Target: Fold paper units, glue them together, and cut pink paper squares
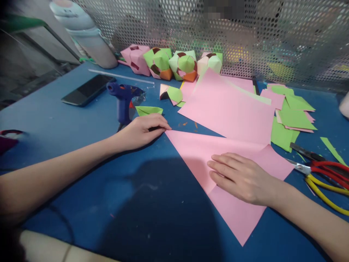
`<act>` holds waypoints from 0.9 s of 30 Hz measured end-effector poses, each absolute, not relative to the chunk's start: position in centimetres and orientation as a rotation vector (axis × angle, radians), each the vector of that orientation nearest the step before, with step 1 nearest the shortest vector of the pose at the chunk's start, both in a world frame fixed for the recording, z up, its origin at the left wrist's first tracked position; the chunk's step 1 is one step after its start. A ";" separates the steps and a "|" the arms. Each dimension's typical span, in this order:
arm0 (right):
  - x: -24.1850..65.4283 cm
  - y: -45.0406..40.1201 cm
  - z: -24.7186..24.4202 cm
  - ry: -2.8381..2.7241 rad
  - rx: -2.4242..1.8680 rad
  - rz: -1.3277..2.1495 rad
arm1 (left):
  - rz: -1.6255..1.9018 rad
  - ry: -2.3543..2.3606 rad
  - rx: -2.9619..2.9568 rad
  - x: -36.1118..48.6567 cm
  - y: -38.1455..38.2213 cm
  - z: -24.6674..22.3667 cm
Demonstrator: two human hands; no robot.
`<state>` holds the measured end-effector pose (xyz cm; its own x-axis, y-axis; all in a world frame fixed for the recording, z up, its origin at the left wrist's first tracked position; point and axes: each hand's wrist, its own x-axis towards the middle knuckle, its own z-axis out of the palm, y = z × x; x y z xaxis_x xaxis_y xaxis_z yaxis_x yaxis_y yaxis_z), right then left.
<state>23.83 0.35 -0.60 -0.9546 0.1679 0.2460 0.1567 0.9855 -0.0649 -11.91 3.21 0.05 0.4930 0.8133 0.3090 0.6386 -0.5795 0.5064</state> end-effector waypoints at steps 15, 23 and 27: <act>23.2 0.2 0.1 -2.871 -0.123 0.022 | 0.755 1.227 2.419 -11.8 3.3 0.1; 23.1 -0.2 0.6 -2.937 -0.127 -0.015 | 0.706 1.236 2.472 -11.5 3.0 0.3; 22.8 -0.4 1.2 -2.927 -0.099 0.005 | 0.725 1.228 2.491 -11.4 3.0 0.3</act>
